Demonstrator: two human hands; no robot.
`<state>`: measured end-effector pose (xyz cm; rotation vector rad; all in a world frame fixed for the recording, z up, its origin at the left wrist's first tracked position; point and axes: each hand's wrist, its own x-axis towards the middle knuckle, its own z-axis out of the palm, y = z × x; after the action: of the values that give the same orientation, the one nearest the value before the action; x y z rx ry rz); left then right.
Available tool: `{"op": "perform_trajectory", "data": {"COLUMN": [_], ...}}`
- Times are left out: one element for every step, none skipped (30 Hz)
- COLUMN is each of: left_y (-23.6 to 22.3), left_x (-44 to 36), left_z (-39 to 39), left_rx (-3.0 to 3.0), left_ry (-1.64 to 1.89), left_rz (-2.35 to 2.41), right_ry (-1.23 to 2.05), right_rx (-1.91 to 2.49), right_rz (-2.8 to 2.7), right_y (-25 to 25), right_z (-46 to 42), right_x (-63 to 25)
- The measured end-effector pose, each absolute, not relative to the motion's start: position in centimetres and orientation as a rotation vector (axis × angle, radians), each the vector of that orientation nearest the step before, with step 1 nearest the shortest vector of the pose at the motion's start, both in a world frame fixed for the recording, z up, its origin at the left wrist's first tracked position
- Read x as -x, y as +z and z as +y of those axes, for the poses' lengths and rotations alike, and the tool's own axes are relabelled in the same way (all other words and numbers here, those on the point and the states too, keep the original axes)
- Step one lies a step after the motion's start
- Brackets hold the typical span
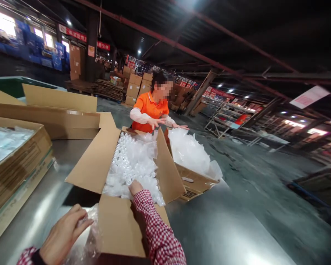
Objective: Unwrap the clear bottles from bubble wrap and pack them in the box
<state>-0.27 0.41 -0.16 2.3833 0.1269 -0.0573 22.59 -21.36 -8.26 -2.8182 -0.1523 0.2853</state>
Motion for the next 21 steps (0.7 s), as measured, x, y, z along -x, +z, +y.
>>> {"op": "perform_trajectory", "data": {"left_y": [0.1,0.4,0.7,1.0,1.3,1.5,1.6,1.7,1.6,1.4,1.2,1.0,0.7,0.4,0.1,-0.1,-0.3,-0.5,-0.6,-0.6,-0.6], "left_x": [0.1,-0.2,-0.5,-0.9,-1.3,-1.7,-2.1,-2.5,-2.8,-3.1,-3.4,-3.6,-3.8,-3.9,-4.1,-4.2,-4.4,-4.5,-4.6,-4.7,-4.7], "left_z": [0.7,1.0,1.3,1.6,1.9,2.2,2.5,2.8,3.0,3.3,3.5,3.6,3.7,3.8,3.9,3.9,4.0,4.0,4.1,4.1,4.1], "left_rx": [-2.420,-2.451,-2.469,-2.467,-2.441,-2.395,-2.337,-2.271,-2.205,-2.146,-2.100,-2.077,-2.094,-2.144,-2.213,-2.283,-2.346,-2.395,-2.426,-2.446,-2.472], "left_ry": [-0.035,-0.013,0.015,0.046,0.074,0.095,0.109,0.112,0.105,0.087,0.073,0.066,0.062,0.061,0.058,0.052,0.043,0.034,0.031,0.030,0.027], "left_rz": [0.164,0.198,0.228,0.242,0.250,0.260,0.277,0.298,0.318,0.335,0.345,0.347,0.345,0.341,0.337,0.334,0.336,0.345,0.366,0.399,0.437], "right_ry": [0.292,0.283,0.261,0.228,0.197,0.175,0.165,0.162,0.158,0.151,0.136,0.113,0.082,0.044,0.007,-0.025,-0.046,-0.059,-0.068,-0.083,-0.109], "right_rx": [2.842,2.860,2.875,2.886,2.893,2.897,2.898,2.895,2.889,2.878,2.863,2.842,2.815,2.782,2.741,2.696,2.647,2.595,2.543,2.491,2.439], "right_rz": [-0.131,-0.117,-0.105,-0.097,-0.092,-0.092,-0.096,-0.104,-0.114,-0.124,-0.130,-0.130,-0.126,-0.120,-0.117,-0.117,-0.124,-0.137,-0.153,-0.167,-0.177], "right_y": [-8.5,-8.7,-8.9,-9.0,-9.2,-9.4,-9.6,-9.8,-10.0,-10.1,-10.1,-10.1,-10.0,-9.9,-9.9,-9.9,-9.9,-10.0,-10.2,-10.2,-10.1], "right_z": [-21.3,-21.1,-20.8,-20.4,-20.0,-19.7,-19.5,-19.4,-19.4,-19.6,-19.9,-20.4,-20.9,-21.5,-22.1,-22.6,-23.1,-23.5,-23.7,-23.8,-23.8], "right_x": [-22.7,-22.9,-23.1,-23.2,-23.3,-23.3,-23.4,-23.3,-23.3,-23.2,-23.0,-22.9,-22.7,-22.6,-22.4,-22.2,-21.9,-21.7,-21.5,-21.3,-21.1]}}
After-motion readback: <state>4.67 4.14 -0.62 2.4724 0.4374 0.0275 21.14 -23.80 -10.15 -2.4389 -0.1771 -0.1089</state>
